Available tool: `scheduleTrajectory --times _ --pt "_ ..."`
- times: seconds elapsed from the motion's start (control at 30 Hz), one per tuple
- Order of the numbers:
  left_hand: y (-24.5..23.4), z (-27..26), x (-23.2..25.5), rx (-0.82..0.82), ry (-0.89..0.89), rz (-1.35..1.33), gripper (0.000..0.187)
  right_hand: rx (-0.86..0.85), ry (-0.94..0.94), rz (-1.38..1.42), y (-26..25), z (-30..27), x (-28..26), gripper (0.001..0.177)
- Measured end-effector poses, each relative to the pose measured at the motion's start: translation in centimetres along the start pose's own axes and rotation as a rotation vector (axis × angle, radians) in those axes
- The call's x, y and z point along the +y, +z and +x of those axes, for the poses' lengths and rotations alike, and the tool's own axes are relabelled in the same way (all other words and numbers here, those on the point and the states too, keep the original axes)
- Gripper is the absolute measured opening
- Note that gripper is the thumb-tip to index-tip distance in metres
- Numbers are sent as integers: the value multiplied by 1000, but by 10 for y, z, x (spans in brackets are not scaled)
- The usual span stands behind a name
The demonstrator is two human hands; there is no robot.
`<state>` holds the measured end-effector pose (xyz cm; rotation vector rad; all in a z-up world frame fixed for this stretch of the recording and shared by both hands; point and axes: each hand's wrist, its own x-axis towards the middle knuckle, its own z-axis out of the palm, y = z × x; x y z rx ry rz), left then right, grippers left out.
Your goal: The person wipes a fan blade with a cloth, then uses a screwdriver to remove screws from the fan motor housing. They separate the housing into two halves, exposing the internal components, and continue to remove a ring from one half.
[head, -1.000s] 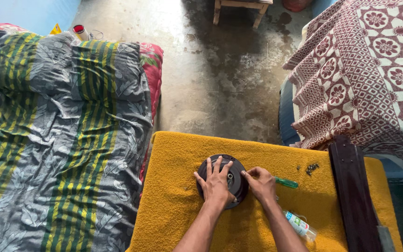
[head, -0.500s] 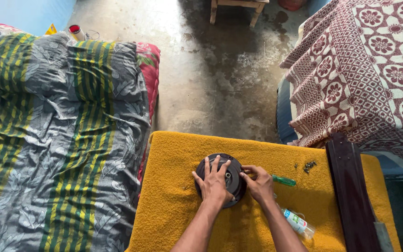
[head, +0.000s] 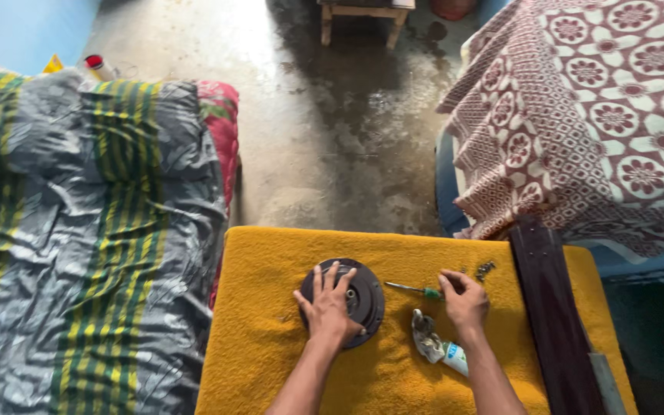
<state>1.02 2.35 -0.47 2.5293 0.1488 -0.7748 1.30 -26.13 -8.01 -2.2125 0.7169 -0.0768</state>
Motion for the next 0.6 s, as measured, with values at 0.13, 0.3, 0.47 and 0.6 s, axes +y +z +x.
scheduleTrajectory --times 0.13,0.3,0.47,0.6 --pt "-2 0 -1 2 0 31 125 28 51 -80 -23 29 45 21" --pt "-5 -1 -5 -5 17 22 125 12 -3 -128 -39 59 66 30" --pt "-5 -12 -4 38 46 -1 127 -6 -159 -248 -35 41 28 29" --pt "-2 -2 -13 69 33 -99 141 -282 -233 -35 -1 5 -17 27"
